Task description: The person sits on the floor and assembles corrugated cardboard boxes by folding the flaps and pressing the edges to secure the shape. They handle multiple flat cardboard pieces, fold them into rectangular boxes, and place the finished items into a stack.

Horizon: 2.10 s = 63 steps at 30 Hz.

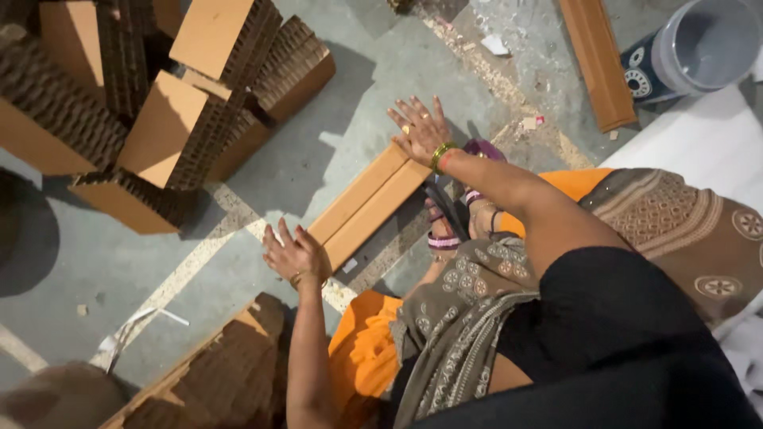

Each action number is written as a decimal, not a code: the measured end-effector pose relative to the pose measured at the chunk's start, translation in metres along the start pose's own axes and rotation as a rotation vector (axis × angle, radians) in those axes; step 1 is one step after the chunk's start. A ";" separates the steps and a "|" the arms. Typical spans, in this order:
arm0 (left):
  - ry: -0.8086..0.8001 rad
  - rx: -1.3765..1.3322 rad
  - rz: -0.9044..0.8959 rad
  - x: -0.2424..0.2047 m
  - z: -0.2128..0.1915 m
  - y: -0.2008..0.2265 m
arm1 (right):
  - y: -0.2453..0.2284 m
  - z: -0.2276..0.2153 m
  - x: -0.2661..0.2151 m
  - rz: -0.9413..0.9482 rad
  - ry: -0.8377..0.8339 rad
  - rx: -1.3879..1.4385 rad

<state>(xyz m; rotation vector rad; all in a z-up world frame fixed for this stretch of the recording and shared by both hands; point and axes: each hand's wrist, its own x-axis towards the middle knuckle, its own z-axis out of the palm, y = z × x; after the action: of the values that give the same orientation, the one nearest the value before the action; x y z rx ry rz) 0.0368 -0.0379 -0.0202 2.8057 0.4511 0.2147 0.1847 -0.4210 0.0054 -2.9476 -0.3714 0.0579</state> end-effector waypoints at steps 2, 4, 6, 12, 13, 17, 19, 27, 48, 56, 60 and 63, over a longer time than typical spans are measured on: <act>-0.003 -0.014 -0.005 -0.003 0.010 -0.010 | -0.002 0.005 -0.002 -0.020 -0.002 -0.013; 0.022 -0.103 0.004 0.001 0.019 -0.010 | -0.004 0.002 -0.005 -0.059 -0.011 -0.059; 0.059 -0.250 0.005 -0.001 0.020 -0.017 | -0.009 0.001 0.000 -0.140 0.002 -0.184; -0.204 0.142 -0.115 0.012 0.004 0.009 | -0.136 0.051 -0.037 -0.484 -0.037 -0.027; -0.345 0.077 -0.125 0.008 0.006 0.019 | -0.155 0.057 -0.045 -0.546 -0.035 0.002; -0.136 0.290 0.389 -0.032 0.007 0.052 | -0.155 0.058 -0.052 -0.738 -0.121 0.018; -0.340 0.057 0.312 -0.040 -0.003 0.052 | -0.115 0.042 -0.059 -0.893 -0.126 0.032; -0.311 -0.011 0.297 -0.029 -0.012 0.064 | -0.118 0.028 -0.052 -0.860 -0.165 0.087; -0.228 -0.011 0.590 -0.052 -0.018 0.098 | 0.012 0.012 -0.079 -0.518 -0.188 0.024; -0.168 0.058 0.618 -0.047 -0.005 0.098 | 0.009 0.018 -0.079 -0.509 -0.074 0.107; -0.156 0.050 0.602 -0.051 0.000 0.094 | 0.006 0.024 -0.084 -0.461 -0.069 0.068; -0.175 0.025 0.571 -0.053 -0.003 0.092 | 0.005 0.019 -0.084 -0.432 -0.053 0.119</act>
<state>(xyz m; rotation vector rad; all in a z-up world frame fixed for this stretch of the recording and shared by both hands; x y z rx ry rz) 0.0127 -0.1384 0.0052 2.8739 -0.3971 0.0760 0.1037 -0.4439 -0.0123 -2.6871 -0.9642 0.0989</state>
